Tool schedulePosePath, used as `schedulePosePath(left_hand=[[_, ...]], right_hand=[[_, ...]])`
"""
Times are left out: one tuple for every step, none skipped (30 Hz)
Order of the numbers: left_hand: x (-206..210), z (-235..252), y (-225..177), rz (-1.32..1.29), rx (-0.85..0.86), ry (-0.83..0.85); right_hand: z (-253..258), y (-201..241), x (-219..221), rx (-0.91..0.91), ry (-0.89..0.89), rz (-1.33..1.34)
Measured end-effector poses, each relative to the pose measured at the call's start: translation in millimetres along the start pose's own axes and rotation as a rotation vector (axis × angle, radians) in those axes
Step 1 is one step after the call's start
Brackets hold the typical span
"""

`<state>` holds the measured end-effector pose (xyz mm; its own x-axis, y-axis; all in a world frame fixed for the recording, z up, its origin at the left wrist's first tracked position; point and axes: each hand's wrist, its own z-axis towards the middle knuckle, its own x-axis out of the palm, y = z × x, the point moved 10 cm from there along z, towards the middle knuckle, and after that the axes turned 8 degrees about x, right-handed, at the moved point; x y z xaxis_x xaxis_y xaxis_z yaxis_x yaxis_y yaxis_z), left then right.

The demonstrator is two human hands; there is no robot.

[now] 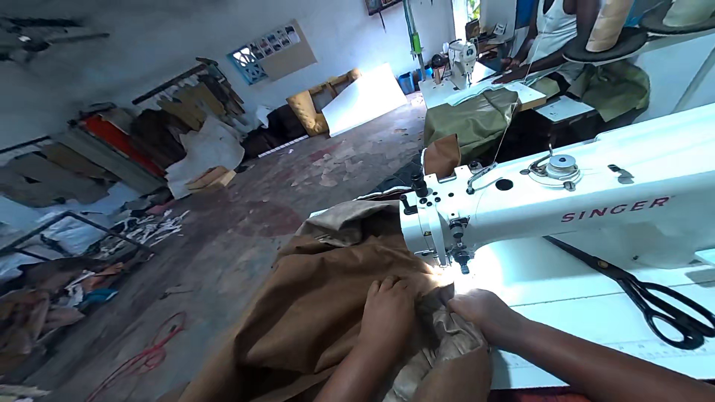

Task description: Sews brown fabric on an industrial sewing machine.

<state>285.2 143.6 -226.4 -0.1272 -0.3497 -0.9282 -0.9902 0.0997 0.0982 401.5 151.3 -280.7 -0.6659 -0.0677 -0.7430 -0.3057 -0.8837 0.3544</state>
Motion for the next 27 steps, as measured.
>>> schedulePosePath(left_hand=[[-4, 0, -6, -0.028, -0.006, -0.010], [-8, 1, -13, -0.052, -0.016, -0.021], [-11, 1, -22, -0.060, -0.018, -0.044], [-11, 2, -30, -0.063, -0.002, -0.076], [-7, 3, -37, -0.065, 0.026, -0.090], [-3, 4, -42, -0.070, 0.064, -0.083], [3, 5, -43, -0.103, 0.089, -0.045], [8, 6, -42, -0.139, 0.089, 0.026], [12, 8, -40, -0.160, 0.087, 0.068], [15, 11, -38, -0.168, 0.089, 0.091], [19, 13, -38, -0.162, 0.099, 0.107], [23, 16, -39, -0.138, 0.118, 0.122], [27, 18, -40, -0.104, 0.133, 0.140], [30, 19, -42, -0.072, 0.137, 0.170], [34, 20, -43, -0.042, 0.141, 0.185], [35, 20, -44, -0.021, 0.151, 0.184], [36, 21, -46, -0.007, 0.162, 0.178], [37, 22, -47, -0.002, 0.178, 0.173], [37, 23, -49, -0.007, 0.201, 0.160], [38, 24, -49, -0.020, 0.233, 0.137], [39, 25, -50, -0.052, 0.271, 0.113], [41, 27, -48, -0.105, 0.314, 0.086], [44, 29, -47, -0.166, 0.356, 0.063], [45, 30, -46, -0.212, 0.385, 0.052], [46, 32, -45, -0.232, 0.397, 0.059], [47, 34, -44, -0.230, 0.397, 0.073], [47, 36, -45, -0.212, 0.383, 0.093]], right_hand=[[-3, -3, 0, -0.005, 0.033, -0.013], [-6, -6, -1, -0.015, 0.059, -0.023], [-7, -7, -1, -0.031, 0.078, -0.027], [-7, -8, 0, -0.049, 0.098, -0.019], [-8, -7, 1, -0.075, 0.111, -0.007], [-9, -6, 2, -0.106, 0.109, 0.001], [-9, -3, 3, -0.135, 0.107, 0.017], [-9, -2, 5, -0.149, 0.111, 0.026], [-11, 1, 6, -0.161, 0.101, 0.019], [-12, 3, 6, -0.168, 0.080, 0.006], [-13, 5, 7, -0.166, 0.063, -0.005], [-15, 5, 8, -0.163, 0.048, -0.015], [-16, 6, 8, -0.164, 0.035, -0.027], [-17, 6, 7, -0.167, 0.032, -0.033], [-17, 6, 7, -0.173, 0.030, -0.039], [-17, 6, 7, -0.178, 0.036, -0.039], [-17, 6, 7, -0.182, 0.040, -0.037], [-17, 6, 7, -0.182, 0.042, -0.035], [-16, 5, 8, -0.176, 0.038, -0.038], [-15, 3, 7, -0.171, 0.027, -0.041], [-15, 2, 7, -0.171, 0.016, -0.040], [-14, 1, 7, -0.168, 0.011, -0.039], [-14, 0, 7, -0.165, 0.011, -0.035], [-14, 0, 6, -0.159, 0.018, -0.031], [-14, 0, 6, -0.153, 0.022, -0.033], [-13, -1, 6, -0.144, 0.025, -0.037], [-12, -2, 6, -0.129, 0.025, -0.043]])
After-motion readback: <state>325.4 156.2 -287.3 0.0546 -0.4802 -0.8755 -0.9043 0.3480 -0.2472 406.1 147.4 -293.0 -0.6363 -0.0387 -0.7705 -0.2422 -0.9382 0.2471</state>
